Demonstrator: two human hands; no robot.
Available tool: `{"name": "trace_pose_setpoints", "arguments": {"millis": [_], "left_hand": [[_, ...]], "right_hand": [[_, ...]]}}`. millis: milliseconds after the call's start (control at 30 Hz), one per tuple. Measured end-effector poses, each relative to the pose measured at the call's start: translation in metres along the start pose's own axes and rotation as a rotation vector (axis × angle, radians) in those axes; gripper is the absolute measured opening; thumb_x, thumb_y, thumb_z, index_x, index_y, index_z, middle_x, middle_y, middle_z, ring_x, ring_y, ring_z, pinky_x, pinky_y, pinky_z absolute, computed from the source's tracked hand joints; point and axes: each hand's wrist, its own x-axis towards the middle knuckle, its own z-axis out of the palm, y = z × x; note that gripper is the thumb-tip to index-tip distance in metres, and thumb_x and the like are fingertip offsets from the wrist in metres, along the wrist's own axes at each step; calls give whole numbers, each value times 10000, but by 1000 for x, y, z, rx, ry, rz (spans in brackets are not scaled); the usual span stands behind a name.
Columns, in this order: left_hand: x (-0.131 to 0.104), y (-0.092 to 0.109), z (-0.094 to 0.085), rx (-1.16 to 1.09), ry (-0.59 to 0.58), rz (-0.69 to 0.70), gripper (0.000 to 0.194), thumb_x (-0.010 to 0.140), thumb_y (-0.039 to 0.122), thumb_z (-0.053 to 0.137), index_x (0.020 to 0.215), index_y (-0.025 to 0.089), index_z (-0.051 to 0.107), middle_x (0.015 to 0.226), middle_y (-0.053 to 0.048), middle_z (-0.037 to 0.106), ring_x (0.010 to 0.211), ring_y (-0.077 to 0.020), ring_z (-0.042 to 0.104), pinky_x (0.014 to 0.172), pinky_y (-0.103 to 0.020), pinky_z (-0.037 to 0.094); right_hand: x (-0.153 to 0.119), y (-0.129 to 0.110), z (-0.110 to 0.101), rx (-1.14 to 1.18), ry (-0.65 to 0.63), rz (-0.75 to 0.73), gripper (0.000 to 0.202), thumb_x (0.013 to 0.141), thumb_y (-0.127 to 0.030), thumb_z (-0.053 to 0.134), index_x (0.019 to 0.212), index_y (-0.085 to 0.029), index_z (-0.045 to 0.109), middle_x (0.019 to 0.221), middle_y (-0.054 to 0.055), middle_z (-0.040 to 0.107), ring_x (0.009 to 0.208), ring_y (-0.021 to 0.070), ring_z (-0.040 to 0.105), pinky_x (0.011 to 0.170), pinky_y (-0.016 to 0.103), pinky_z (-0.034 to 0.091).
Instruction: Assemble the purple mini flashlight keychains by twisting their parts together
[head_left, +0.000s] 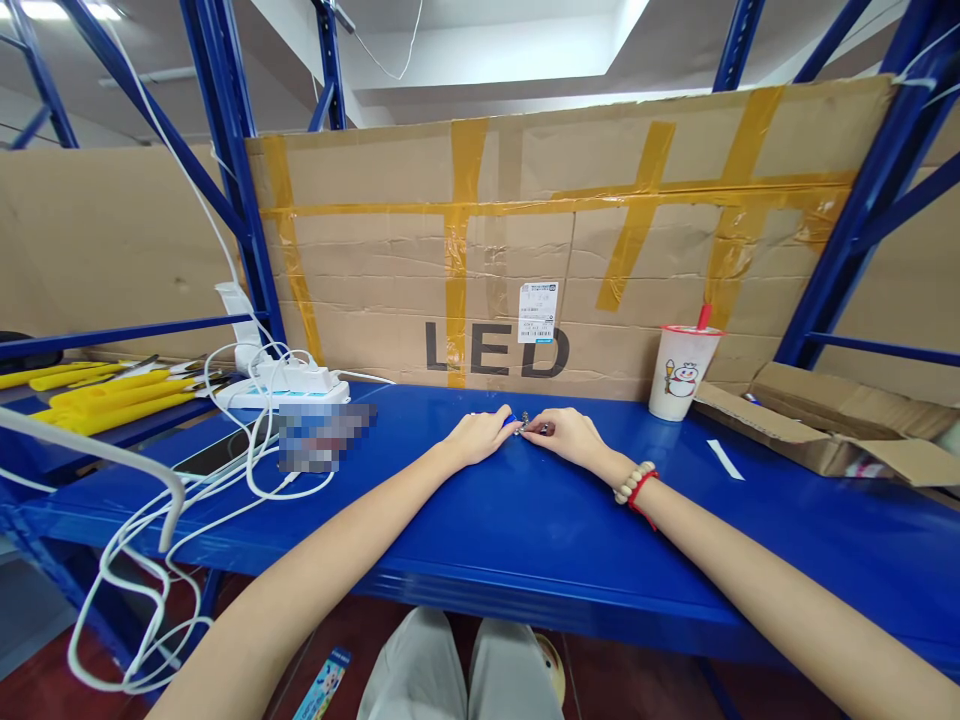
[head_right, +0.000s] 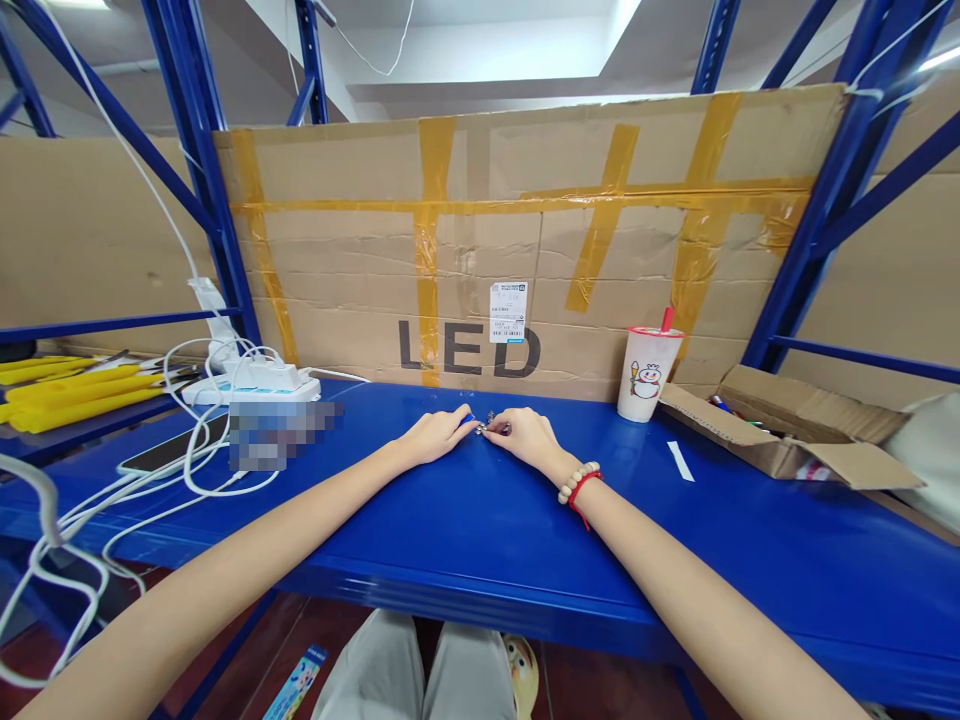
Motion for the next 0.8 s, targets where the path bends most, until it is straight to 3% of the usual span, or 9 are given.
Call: {"name": "trace_pose_setpoints", "arguments": {"millis": [367, 600, 800], "left_hand": [[0, -1, 0, 19, -9, 35, 321, 901, 482, 293, 968, 197, 425, 925, -53, 635, 858, -226, 609, 665, -278, 445], [-2, 1, -1, 2, 25, 79, 357, 923, 436, 240, 1009, 204, 498, 1032, -42, 616, 927, -207, 592, 724, -272, 450], [0, 0, 0, -14, -3, 20, 420, 919, 435, 193, 1124, 202, 475, 1079, -71, 601, 972, -245, 575, 742, -325, 451]], "right_hand": [[0, -4, -2, -73, 29, 19, 169, 761, -341, 555, 721, -243, 687, 814, -3, 649, 723, 143, 584, 495, 215, 313], [-3, -21, -3, 172, 310, -86, 204, 820, -365, 520, 829, -218, 662, 860, 2, 628, 608, 83, 548, 556, 201, 400], [-3, -27, 0, 217, 329, -196, 223, 836, -346, 489, 857, -210, 664, 862, 24, 622, 568, 82, 529, 559, 209, 422]]}}
